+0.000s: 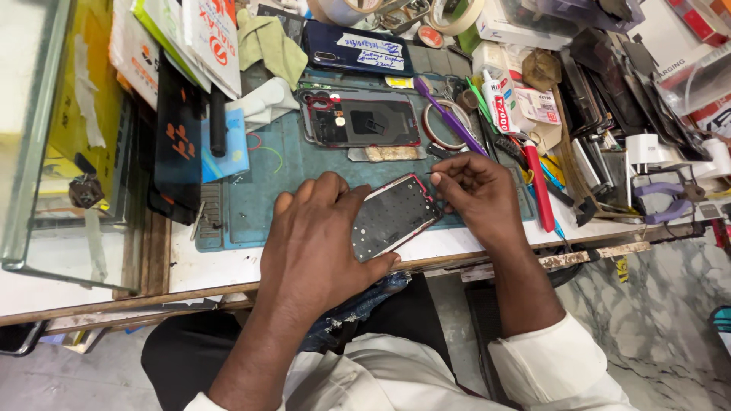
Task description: The person uses tweezers to carefully remove small components and adhesive residue from the interior of a disassembled mobile phone. The person repeatedly scrapes and picks at the phone's frame and internal surfaces while the device remains open on the workbench.
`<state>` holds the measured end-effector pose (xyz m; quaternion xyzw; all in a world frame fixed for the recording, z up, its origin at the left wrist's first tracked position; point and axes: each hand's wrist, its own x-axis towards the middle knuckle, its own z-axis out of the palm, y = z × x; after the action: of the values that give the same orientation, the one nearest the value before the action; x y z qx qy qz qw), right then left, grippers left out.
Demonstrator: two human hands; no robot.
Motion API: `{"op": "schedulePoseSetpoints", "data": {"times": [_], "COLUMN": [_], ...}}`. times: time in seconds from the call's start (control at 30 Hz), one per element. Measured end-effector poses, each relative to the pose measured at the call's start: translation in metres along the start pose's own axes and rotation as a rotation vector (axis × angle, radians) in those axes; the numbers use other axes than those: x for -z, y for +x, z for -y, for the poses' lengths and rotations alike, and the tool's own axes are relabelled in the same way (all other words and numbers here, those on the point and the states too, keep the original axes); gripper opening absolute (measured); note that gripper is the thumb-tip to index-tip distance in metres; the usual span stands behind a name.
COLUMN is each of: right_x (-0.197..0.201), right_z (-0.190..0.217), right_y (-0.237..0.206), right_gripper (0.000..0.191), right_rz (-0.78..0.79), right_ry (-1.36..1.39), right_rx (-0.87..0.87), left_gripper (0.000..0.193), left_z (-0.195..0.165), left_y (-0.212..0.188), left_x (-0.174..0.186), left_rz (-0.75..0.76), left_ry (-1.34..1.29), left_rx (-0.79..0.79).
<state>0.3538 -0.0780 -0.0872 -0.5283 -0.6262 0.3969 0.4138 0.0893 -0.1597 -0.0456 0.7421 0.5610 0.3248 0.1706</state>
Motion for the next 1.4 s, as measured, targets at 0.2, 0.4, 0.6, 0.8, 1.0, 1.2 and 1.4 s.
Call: {"op": "schedulePoseSetpoints", "data": {"times": [0.2,0.4,0.6,0.8,1.0,1.2,1.4], "right_x": [0.003,0.006,0.006,0.007,0.002,-0.004,-0.009], "right_z": [-0.008,-0.007,-0.002,0.001,0.011,0.031,0.046], "right_y": [-0.002,-0.001,0.001,0.002,0.002,-0.003,-0.003], "right_gripper": [0.012,0.013,0.012,0.012,0.011,0.010,0.008], "right_rz": [0.008,0.006,0.010,0.028,0.050,0.006,0.032], "right_ry": [-0.018,-0.008,-0.004,-0.100,-0.264,-0.523,-0.691], "right_rx": [0.030,0.003,-0.007,-0.022,0.076,0.131,0.366], "left_gripper": [0.082,0.082,0.083,0.084,0.082,0.077,0.078], "left_z": [0.000,0.000,-0.001,-0.001,0.000,0.000,0.000], "left_y": [0.000,0.000,0.002,0.002,0.002,0.002,0.002], "left_x": [0.000,0.000,0.000,0.000,0.000,-0.001,0.000], "left_rz": [0.001,0.004,0.027,0.027,0.020,0.012,0.024], "left_ry": [-0.010,-0.018,-0.009,-0.012,-0.020,-0.030,-0.046], "left_rx": [-0.005,-0.002,0.009,0.004,0.000,-0.004,-0.004]}}
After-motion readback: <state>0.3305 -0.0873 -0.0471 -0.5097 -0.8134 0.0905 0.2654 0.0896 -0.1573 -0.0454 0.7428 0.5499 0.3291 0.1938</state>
